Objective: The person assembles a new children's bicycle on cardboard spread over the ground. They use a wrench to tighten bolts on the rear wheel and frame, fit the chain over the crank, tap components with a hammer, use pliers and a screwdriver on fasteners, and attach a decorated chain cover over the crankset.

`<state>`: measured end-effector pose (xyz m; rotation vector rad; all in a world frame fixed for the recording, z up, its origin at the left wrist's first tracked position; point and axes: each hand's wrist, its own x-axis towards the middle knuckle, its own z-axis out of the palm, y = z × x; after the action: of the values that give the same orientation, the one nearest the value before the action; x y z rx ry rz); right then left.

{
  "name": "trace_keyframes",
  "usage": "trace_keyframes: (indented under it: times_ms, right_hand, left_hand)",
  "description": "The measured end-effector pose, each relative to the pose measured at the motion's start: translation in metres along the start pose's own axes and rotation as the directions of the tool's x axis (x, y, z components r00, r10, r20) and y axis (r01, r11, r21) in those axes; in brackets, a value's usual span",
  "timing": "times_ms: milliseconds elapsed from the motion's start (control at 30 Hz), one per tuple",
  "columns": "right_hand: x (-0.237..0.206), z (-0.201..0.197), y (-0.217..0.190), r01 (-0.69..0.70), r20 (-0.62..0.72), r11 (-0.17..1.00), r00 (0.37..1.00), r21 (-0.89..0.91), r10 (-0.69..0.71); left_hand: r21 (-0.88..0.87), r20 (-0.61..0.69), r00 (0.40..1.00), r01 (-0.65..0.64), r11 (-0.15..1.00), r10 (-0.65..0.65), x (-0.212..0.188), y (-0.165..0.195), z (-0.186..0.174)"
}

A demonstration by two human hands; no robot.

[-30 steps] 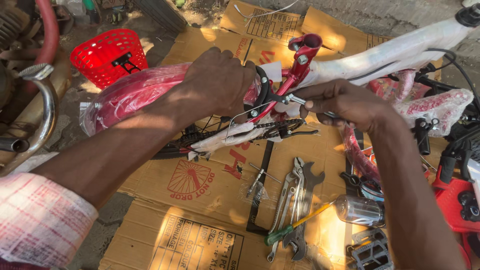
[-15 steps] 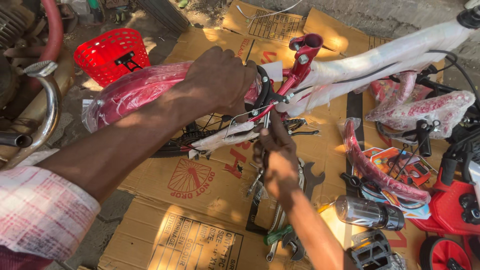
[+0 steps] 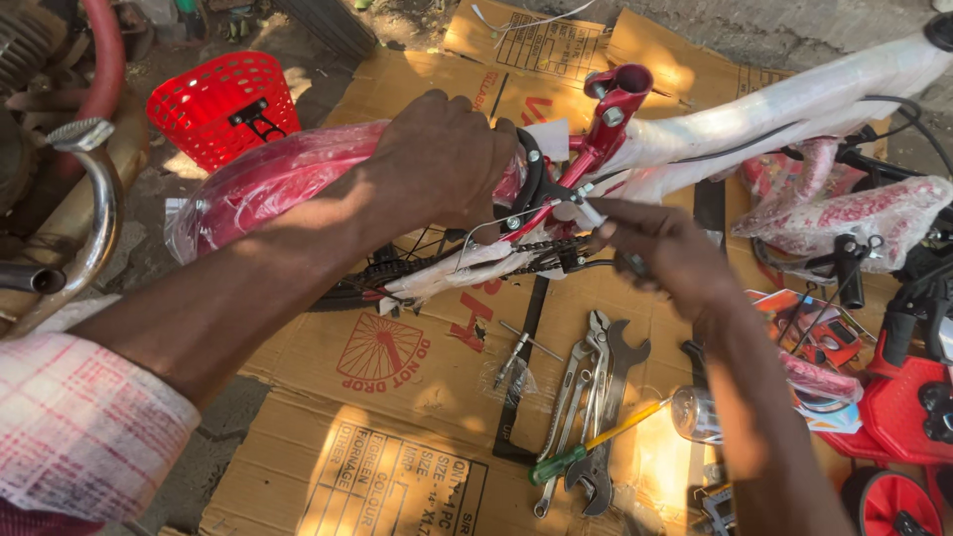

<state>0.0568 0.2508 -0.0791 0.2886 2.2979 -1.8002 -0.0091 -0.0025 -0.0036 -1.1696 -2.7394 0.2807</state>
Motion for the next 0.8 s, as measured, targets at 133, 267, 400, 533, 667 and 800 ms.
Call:
trace_keyframes:
  times_ms: [133,267,400,533,667,800]
  right_hand:
    - [-0.015,0.066,0.040,0.104,-0.112,0.877,0.992,0.469,-0.058]
    - [-0.023,0.107,0.045,0.282,-0.190,0.654,0.959,0.702,-0.209]
    - [-0.022,0.108,0.038,0.214,-0.253,0.780,0.965,0.589,-0.074]
    - [-0.026,0.095,0.042,0.182,-0.240,0.855,0.968,0.485,-0.070]
    - [-0.030,0.106,0.043,0.214,-0.200,0.807,0.972,0.551,-0.121]
    - [-0.031,0.133,0.041,0.225,-0.243,0.691,0.967,0.687,-0.073]
  left_hand:
    - [-0.041,0.153,0.988,0.025,0.999,-0.019,0.000,-0.001,0.006]
    - [-0.049,0.102,0.994,0.032,0.998,-0.027,0.005,-0.002,0.009]
    - [-0.013,-0.005,1.000,-0.007,1.000,0.007,0.005,-0.003,0.008]
    - [0.003,0.140,0.990,0.030,1.000,-0.030,0.004,-0.001,0.002]
    - [0.002,0.120,0.993,0.020,1.000,-0.020,0.001,0.001,0.000]
    - [0.019,0.084,0.996,0.023,1.000,-0.025,0.001,-0.001,0.004]
